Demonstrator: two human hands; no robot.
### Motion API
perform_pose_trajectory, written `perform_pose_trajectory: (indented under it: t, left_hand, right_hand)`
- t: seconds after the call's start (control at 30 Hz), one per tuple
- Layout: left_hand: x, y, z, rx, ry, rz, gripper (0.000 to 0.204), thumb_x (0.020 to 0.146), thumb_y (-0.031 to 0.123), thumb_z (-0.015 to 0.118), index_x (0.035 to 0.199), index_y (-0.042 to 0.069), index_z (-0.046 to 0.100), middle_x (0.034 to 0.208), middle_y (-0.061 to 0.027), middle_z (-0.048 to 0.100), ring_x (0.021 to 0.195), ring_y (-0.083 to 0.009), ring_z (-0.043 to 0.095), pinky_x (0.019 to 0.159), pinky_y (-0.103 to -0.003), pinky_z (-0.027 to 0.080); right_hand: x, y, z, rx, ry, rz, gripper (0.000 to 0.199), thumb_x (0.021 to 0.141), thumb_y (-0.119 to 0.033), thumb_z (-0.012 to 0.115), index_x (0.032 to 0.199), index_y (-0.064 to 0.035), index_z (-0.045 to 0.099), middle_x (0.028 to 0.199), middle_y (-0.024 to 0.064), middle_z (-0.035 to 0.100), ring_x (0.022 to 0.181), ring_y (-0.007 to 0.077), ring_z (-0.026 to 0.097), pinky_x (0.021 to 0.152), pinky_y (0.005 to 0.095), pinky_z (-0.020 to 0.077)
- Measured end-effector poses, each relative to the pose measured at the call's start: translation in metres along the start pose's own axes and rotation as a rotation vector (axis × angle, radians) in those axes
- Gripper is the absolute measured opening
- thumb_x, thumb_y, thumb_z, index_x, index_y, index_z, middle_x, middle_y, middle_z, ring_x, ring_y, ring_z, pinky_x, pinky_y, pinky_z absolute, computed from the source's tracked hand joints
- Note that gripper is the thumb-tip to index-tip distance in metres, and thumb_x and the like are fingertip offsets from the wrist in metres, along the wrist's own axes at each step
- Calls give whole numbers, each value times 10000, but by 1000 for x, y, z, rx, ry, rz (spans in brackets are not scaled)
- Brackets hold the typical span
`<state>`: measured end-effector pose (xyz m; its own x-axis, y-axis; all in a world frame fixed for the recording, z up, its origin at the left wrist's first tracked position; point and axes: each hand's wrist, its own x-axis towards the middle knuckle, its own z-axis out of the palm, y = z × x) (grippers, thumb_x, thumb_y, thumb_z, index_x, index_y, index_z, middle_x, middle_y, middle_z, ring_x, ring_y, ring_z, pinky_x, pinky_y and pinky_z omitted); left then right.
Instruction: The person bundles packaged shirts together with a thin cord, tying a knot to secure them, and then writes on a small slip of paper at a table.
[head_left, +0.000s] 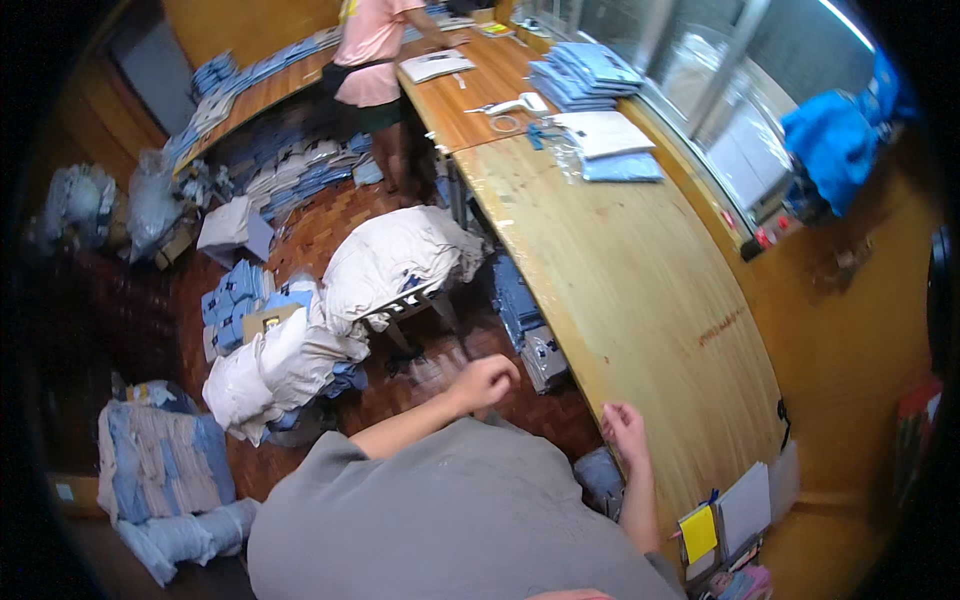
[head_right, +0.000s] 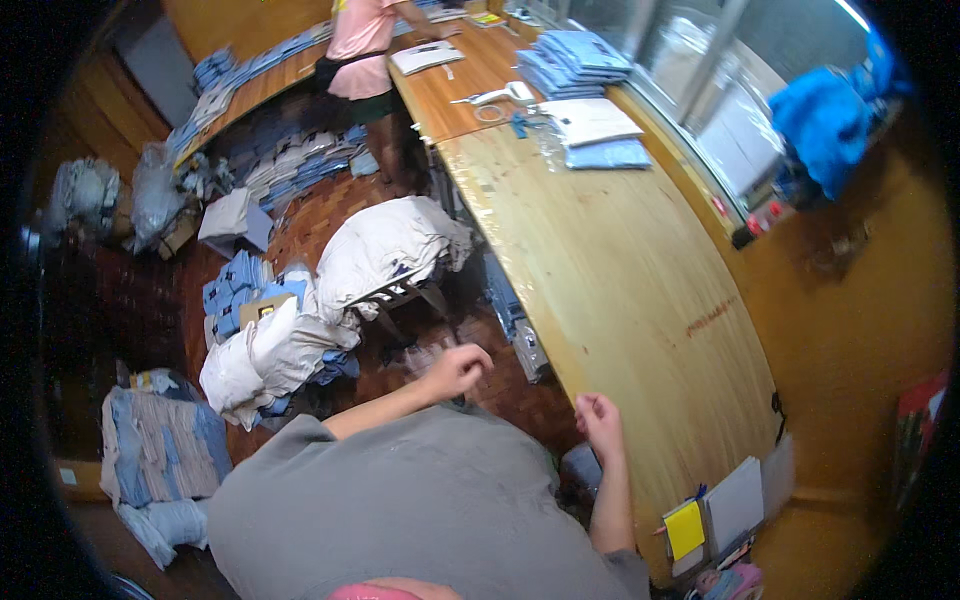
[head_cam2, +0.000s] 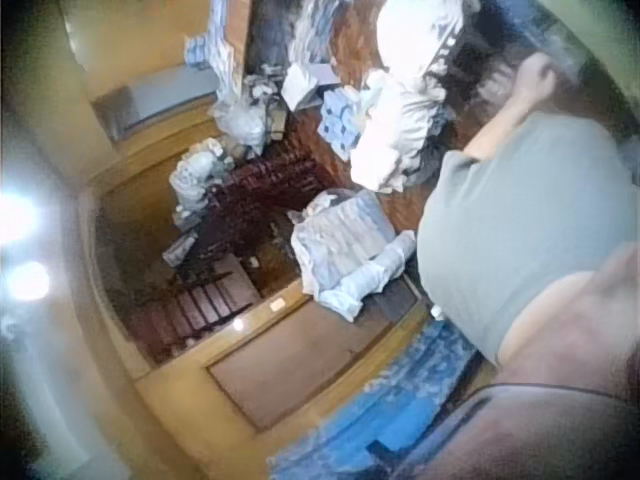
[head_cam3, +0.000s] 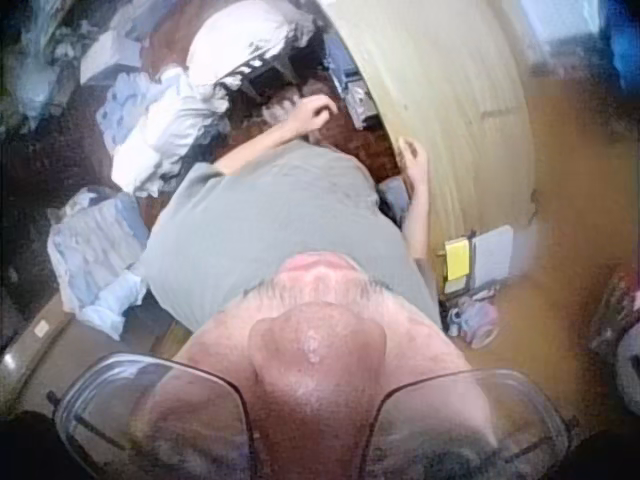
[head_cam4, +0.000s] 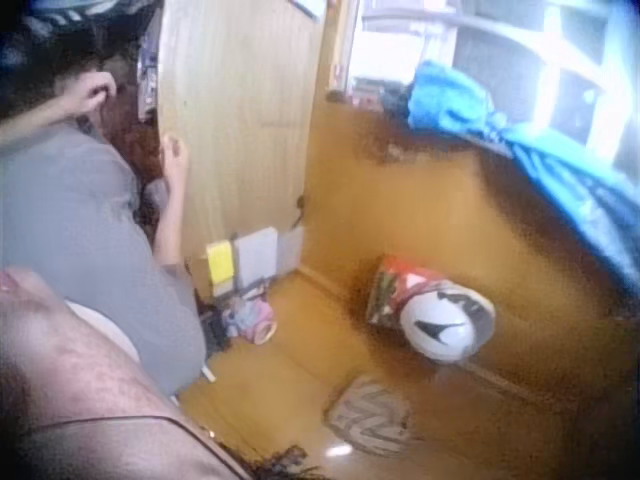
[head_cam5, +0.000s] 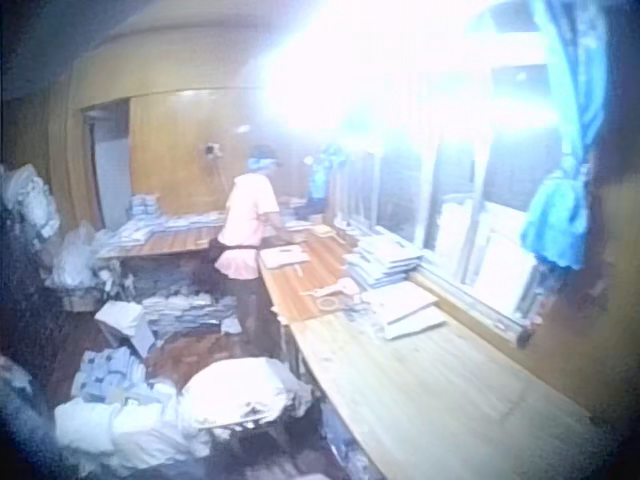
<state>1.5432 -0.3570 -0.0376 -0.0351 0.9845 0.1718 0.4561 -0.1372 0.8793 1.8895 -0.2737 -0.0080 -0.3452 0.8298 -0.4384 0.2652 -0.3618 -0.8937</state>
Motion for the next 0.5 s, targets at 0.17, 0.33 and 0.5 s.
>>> perform_pose_trajectory:
  t: [0.17, 0.33, 0.5]
  left_hand:
    - [-36, -64, -92, 30, 329, -336, 237, 925, 131, 676, 1130, 13, 665, 1045, -141, 694, 869, -236, 706, 785, -353, 572]
    - [-90, -102, -159, 1, 521, -668, 293, 929, 196, 712, 1136, -7, 668, 1021, -143, 737, 856, -220, 724, 790, -351, 578]
    - [-140, -112, -164, -47, 835, -798, 346, 1008, 340, 638, 1134, 22, 689, 1025, -187, 746, 965, -304, 727, 859, -408, 564]
  right_hand:
    - [115, -72, 85, -60, -58, -135, 195, 1008, -200, 684, 1118, -39, 688, 848, 1, 676, 711, 68, 609, 619, 234, 497]
    - [165, -141, 232, -348, -434, -422, 235, 979, -166, 712, 1145, -1, 695, 895, 35, 706, 802, 96, 651, 720, 262, 547]
    - [179, -160, 345, -716, -827, -683, 291, 917, -214, 757, 1112, -3, 708, 858, 99, 694, 719, 182, 651, 694, 307, 542]
